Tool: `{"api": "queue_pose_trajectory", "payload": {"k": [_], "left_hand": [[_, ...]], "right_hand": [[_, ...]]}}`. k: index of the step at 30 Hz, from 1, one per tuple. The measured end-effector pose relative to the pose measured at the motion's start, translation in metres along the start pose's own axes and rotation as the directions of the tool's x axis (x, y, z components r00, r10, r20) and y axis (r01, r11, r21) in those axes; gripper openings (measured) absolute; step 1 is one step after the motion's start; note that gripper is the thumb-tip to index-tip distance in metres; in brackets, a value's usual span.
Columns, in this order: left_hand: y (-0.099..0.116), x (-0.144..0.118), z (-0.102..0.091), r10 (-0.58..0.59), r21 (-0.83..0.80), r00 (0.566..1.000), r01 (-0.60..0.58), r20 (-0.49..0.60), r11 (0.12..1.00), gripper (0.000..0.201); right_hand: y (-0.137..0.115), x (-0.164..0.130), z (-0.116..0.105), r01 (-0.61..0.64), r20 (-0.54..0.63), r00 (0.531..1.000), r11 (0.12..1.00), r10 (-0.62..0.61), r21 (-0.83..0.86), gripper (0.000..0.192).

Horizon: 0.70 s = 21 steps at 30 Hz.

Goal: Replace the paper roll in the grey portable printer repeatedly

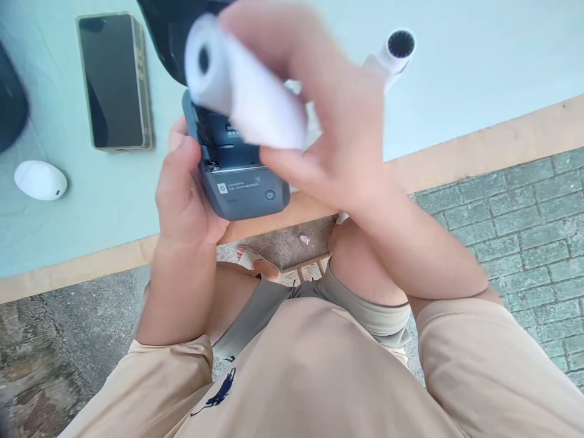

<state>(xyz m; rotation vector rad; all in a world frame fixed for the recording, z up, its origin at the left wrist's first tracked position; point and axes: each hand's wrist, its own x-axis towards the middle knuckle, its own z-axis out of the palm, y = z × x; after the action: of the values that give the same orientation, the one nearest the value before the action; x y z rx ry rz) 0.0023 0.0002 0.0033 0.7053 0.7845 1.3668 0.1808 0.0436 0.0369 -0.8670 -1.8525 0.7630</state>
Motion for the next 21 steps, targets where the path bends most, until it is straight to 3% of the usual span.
{"api": "queue_pose_trajectory", "payload": {"k": [2,4,10,17,21], "left_hand": [[0.0,-0.002,0.002,0.02,-0.006,0.999,-0.02,-0.026,1.0,0.028],[0.001,-0.003,0.004,0.017,-0.009,0.999,-0.018,-0.044,1.0,0.027],[0.004,-0.007,0.008,-0.015,-0.004,0.997,0.015,-0.076,1.0,0.022],[0.005,-0.006,0.005,-0.043,0.154,0.997,0.054,-0.07,0.987,0.032],[0.007,-0.008,0.006,-0.054,0.145,0.998,0.059,-0.038,0.988,0.027]], "right_hand": [[-0.001,0.0,0.007,0.218,0.079,0.975,0.954,-0.206,-0.205,0.036],[-0.002,0.0,0.013,0.313,0.118,0.95,0.871,-0.29,-0.378,0.038],[-0.012,0.001,0.017,0.181,0.059,0.983,0.867,-0.174,-0.465,0.018],[-0.001,-0.001,0.0,0.297,0.136,0.955,0.864,-0.264,-0.407,0.02],[0.003,0.0,-0.003,0.283,0.174,0.957,0.875,-0.232,-0.392,0.018]]}}
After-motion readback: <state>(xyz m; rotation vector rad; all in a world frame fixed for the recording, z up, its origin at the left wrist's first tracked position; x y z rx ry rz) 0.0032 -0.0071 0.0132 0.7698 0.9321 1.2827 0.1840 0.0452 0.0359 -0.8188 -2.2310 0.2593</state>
